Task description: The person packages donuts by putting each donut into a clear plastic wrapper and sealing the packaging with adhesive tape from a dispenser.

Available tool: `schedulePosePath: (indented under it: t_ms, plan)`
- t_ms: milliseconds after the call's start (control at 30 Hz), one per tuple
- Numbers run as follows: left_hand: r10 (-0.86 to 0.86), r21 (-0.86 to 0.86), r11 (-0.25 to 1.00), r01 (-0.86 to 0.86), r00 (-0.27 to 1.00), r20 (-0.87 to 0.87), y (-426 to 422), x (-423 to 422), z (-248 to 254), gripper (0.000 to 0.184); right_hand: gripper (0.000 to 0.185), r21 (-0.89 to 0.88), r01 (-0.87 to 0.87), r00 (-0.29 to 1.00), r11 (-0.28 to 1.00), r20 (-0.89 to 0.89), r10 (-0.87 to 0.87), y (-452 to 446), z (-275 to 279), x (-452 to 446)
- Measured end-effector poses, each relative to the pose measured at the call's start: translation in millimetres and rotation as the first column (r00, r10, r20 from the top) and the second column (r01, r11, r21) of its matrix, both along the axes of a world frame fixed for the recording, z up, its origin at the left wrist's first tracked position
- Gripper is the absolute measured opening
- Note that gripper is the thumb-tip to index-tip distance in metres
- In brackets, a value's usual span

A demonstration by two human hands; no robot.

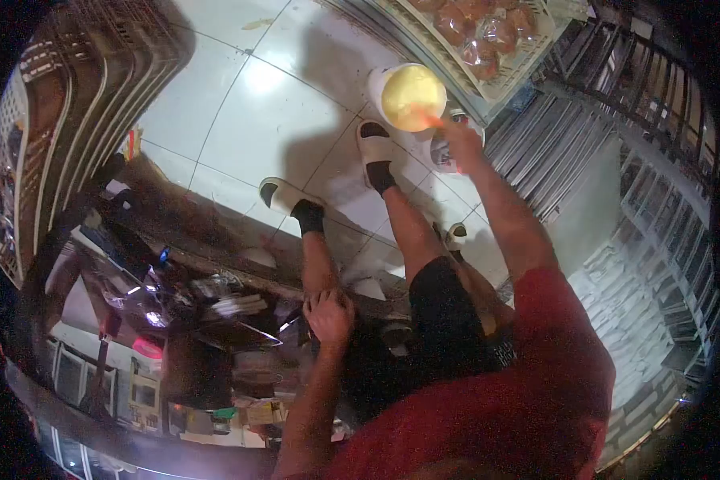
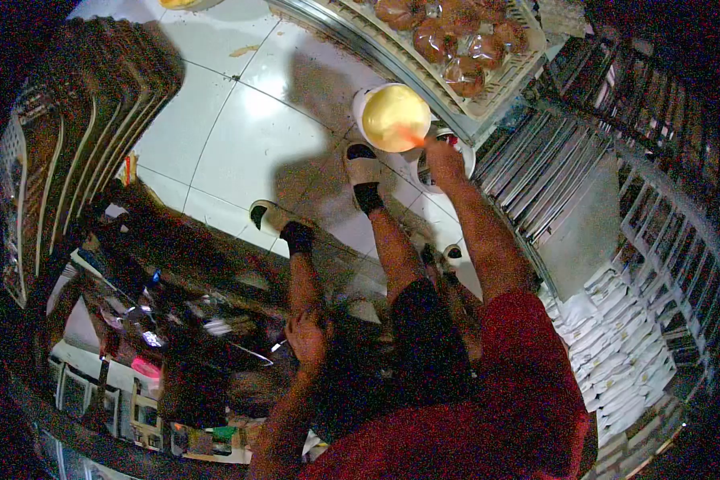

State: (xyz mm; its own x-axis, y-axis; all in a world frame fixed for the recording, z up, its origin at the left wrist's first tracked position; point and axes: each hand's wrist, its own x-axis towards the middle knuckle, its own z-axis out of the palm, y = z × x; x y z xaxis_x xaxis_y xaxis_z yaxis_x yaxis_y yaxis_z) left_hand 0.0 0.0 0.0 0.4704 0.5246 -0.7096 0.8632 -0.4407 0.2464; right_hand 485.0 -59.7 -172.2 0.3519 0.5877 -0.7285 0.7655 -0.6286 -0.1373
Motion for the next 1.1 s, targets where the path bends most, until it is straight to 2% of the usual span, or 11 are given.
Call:
schedulePosePath:
  t_ms: [267,367,400,467,500,633,700,833,967,1033,1100]
  plan:
    - [0.003,0.069,0.998,-0.006,0.999,0.046,5.3,7.7,-2.3,0.024,0.023,-0.070,-0.046,0.977,0.996,0.206,0.060,-13.4,-130.4,15.9]
    - [0.018,0.021,1.000,-0.018,1.000,0.005,7.2,10.8,2.6,0.025,0.019,-0.193,-0.632,0.775,0.751,-0.167,0.609,-14.8,-180.4,6.0]
    - [0.019,0.025,1.000,-0.019,1.000,-0.001,7.8,11.1,2.1,0.025,0.019,-0.191,-0.030,0.973,0.981,-0.231,-0.015,11.8,-164.3,9.9]
    - [0.023,0.011,1.000,-0.023,1.000,0.000,7.5,9.7,0.3,0.026,0.022,-0.306,0.920,0.155,0.244,-0.288,-0.945,64.8,-120.5,2.4]
    - [0.020,-0.002,1.000,-0.020,1.000,-0.004,6.7,6.4,2.6,0.026,0.022,-0.317,0.917,0.149,0.241,-0.288,-0.946,78.3,-98.9,-3.7]
    - [-0.010,0.003,1.000,0.010,0.999,-0.052,3.8,6.0,2.6,0.027,0.015,0.042,0.805,0.593,0.592,-0.006,-0.806,64.1,-88.0,19.1]
    - [0.017,0.034,0.999,-0.016,0.999,-0.037,9.4,4.7,-0.8,0.027,0.018,0.312,0.122,0.894,0.942,0.378,-0.241,-19.7,-128.7,6.8]
    - [0.082,0.102,0.991,-0.087,0.995,0.055,15.4,-5.4,15.4,0.028,0.067,0.357,0.405,0.872,0.842,0.128,-0.473,-92.8,39.8,-81.6]
    - [0.113,0.130,0.983,-0.132,0.983,0.147,47.3,-18.6,52.6,0.034,0.043,0.125,0.608,0.793,0.784,-0.047,-0.607,-157.1,216.7,-151.1]
    - [0.113,-0.098,0.990,-0.105,0.990,0.083,66.0,-34.6,82.6,0.049,0.041,0.050,-0.278,0.949,0.959,0.168,0.266,-229.6,241.9,-163.2]
    - [0.309,-0.288,0.935,-0.208,0.876,0.370,75.7,-47.4,107.2,0.047,0.044,-0.157,0.425,0.894,0.892,-0.082,-0.440,-177.2,308.3,-158.9]
